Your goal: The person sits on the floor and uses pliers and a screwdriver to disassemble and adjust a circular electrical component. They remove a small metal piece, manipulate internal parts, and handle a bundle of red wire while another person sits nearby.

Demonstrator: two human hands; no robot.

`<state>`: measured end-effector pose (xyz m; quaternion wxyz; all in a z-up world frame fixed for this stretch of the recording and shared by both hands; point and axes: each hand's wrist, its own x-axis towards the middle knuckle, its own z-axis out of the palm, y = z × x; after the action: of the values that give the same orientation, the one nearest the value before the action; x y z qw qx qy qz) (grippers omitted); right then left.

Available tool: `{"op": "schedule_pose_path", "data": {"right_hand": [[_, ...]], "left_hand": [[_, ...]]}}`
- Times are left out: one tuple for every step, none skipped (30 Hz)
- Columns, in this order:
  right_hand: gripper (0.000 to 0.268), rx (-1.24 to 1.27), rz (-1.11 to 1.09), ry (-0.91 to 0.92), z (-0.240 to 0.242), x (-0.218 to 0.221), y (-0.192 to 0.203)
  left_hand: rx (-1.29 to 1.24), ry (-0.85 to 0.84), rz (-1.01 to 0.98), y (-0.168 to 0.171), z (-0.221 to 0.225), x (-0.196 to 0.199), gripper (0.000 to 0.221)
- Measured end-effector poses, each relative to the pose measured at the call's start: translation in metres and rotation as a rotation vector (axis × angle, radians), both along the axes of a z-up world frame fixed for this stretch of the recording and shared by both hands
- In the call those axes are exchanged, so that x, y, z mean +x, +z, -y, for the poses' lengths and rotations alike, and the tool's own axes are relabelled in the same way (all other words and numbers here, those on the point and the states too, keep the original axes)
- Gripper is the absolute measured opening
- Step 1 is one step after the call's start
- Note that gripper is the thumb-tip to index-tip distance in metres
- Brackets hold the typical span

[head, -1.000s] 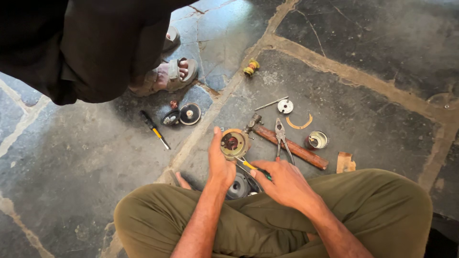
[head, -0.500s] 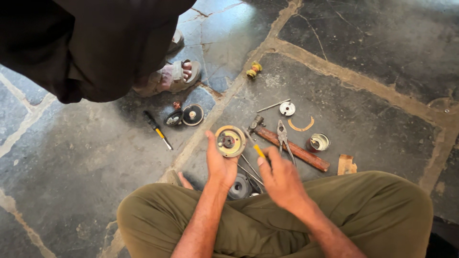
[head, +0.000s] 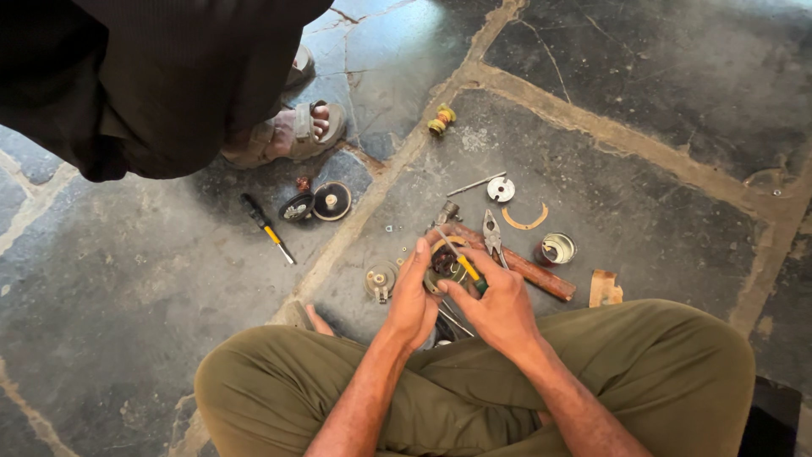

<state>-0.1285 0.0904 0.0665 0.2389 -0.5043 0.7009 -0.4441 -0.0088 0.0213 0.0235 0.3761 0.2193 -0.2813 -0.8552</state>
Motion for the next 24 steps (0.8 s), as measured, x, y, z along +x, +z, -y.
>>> {"op": "schedule_pose_path", "data": {"right_hand": [[0.046, -0.042, -0.015, 0.001, 0.0, -0.001, -0.001], [0.044, -0.084, -0.03, 0.002, 0.0, -0.001, -0.002], [0.042, -0.048, -0.035, -0.015, 0.0, -0.001, -0.003], [0.04, -0.012, -0.041, -0.031, -0.001, -0.001, -0.003], [0.038, 0.023, -0.047, -0.048, 0.0, -0.001, -0.003], [0.035, 0.043, 0.0, -0.066, 0.001, -0.002, -0.004], [0.033, 0.068, 0.049, -0.082, 0.001, -0.002, -0.005], [0.031, 0.093, 0.097, -0.097, 0.001, -0.002, -0.007], [0.029, 0.045, 0.118, -0.098, 0.001, -0.001, -0.01], [0.028, -0.003, 0.139, -0.099, 0.001, 0.0, -0.012], [0.027, -0.052, 0.161, -0.099, 0.002, 0.001, -0.015], [0.027, -0.041, 0.196, -0.104, 0.003, 0.001, -0.018], [0.026, -0.031, 0.227, -0.111, 0.004, 0.0, -0.021], [0.026, -0.02, 0.257, -0.118, 0.006, -0.001, -0.024], [0.028, -0.05, 0.316, -0.105, 0.007, -0.005, -0.027], [0.029, -0.079, 0.375, -0.091, 0.008, -0.008, -0.03], [0.031, -0.098, 0.432, -0.073, 0.007, -0.011, -0.034], [0.031, -0.069, 0.593, -0.119, 0.007, -0.012, -0.038], [0.031, -0.042, 0.753, -0.16, 0.008, -0.014, -0.04], [0.032, -0.014, 0.911, -0.202, 0.01, -0.017, -0.041], [0.029, -0.02, 0.899, -0.203, 0.014, -0.02, -0.042], [0.026, -0.027, 0.887, -0.204, 0.017, -0.023, -0.042], [0.024, -0.03, 0.885, -0.211, 0.017, -0.024, -0.042], [0.024, -0.013, 0.904, -0.259, 0.017, -0.027, -0.042]], "left_hand": [[-0.027, -0.023, -0.013, 0.001, 0.0, 0.001, 0.053], [-0.054, -0.047, -0.026, 0.003, 0.001, 0.001, 0.052], [-0.043, -0.014, 0.033, 0.004, 0.002, 0.001, 0.052], [-0.032, 0.018, 0.092, 0.006, 0.004, 0.002, 0.052], [-0.022, 0.05, 0.15, 0.008, 0.007, 0.001, 0.052], [-0.071, 0.024, 0.187, 0.011, 0.01, 0.001, 0.052], [-0.116, 0.0, 0.225, 0.012, 0.013, 0.005, 0.052], [-0.16, -0.024, 0.263, 0.013, 0.016, 0.008, 0.051], [-0.135, -0.025, 0.274, 0.014, 0.018, 0.011, 0.052], [-0.109, -0.026, 0.285, 0.014, 0.022, 0.015, 0.053], [-0.085, -0.026, 0.297, 0.013, 0.026, 0.018, 0.055], [-0.076, 0.006, 0.317, 0.013, 0.03, 0.02, 0.055], [-0.068, 0.036, 0.334, 0.011, 0.034, 0.021, 0.055], [-0.06, 0.065, 0.35, 0.009, 0.039, 0.021, 0.055], [-0.008, 0.124, 0.36, 0.005, 0.043, 0.017, 0.055], [0.043, 0.181, 0.37, 0.001, 0.047, 0.013, 0.055], [0.106, 0.244, 0.379, -0.005, 0.047, 0.011, 0.055], [0.111, 0.234, 0.391, -0.011, 0.048, 0.01, 0.054], [0.112, 0.233, 0.4, -0.015, 0.052, 0.01, 0.053], [0.112, 0.231, 0.409, -0.018, 0.054, 0.009, 0.052], [0.099, 0.238, 0.387, -0.021, 0.057, 0.008, 0.052], [0.086, 0.246, 0.366, -0.023, 0.06, 0.006, 0.052], [0.076, 0.249, 0.357, -0.025, 0.061, 0.008, 0.052], [0.049, 0.282, 0.386, -0.026, 0.061, 0.008, 0.054]]}}
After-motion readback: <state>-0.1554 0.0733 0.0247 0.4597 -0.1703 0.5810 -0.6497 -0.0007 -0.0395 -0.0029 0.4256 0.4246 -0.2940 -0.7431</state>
